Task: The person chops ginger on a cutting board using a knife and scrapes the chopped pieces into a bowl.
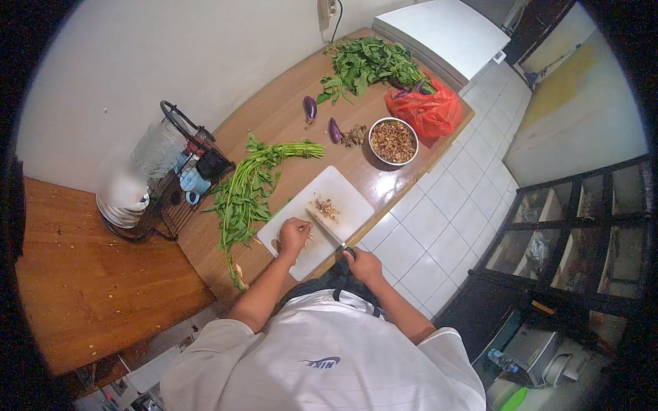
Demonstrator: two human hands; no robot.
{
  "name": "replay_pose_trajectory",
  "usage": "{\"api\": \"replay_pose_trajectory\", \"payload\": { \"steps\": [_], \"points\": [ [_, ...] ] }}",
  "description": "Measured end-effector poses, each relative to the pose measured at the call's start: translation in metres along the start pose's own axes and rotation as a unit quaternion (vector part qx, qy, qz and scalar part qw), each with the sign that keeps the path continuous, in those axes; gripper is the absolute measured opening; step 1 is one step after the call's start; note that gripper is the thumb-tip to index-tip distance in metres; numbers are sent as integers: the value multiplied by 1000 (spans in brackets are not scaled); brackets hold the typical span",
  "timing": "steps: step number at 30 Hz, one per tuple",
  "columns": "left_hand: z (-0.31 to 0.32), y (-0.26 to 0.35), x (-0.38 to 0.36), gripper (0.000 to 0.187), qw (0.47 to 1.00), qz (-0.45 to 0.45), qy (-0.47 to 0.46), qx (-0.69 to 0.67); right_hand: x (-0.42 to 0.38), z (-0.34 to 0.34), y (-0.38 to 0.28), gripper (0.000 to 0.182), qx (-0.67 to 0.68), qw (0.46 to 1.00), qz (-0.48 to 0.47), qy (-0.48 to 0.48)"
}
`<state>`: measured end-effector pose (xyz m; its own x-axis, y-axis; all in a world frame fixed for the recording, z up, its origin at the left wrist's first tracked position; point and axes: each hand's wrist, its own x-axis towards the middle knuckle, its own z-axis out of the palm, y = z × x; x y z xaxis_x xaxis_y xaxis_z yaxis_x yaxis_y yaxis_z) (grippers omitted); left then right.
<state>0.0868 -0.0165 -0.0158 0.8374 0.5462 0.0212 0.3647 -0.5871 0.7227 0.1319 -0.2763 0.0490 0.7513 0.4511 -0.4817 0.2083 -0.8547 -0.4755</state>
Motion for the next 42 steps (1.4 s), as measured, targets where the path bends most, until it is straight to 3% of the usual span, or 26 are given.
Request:
{"api": "replay_pose_trajectory", "payload": {
  "steps": [14, 18, 26, 34, 42],
  "points": [
    [-2, 5, -8, 13, 995, -51, 77, -34, -23, 19, 16, 53, 64, 997, 10, -29],
    [-4, 3, -9, 12, 995, -61, 48, -55, -21, 22, 19, 54, 64, 998, 1, -19],
    [-1, -6, -5, 9, 1000, 4, 30, 5, -6, 18, -5, 52, 19, 1000, -11, -12],
    [-8, -1, -4, 10, 1000, -23, -2, 3, -8, 6, 0, 49, -5, 1000, 11, -17],
    [-7, 0, -9, 8, 999, 11, 34, 16, -11, 13, 6, 55, 27, 999, 5, -38]
  ]
}}
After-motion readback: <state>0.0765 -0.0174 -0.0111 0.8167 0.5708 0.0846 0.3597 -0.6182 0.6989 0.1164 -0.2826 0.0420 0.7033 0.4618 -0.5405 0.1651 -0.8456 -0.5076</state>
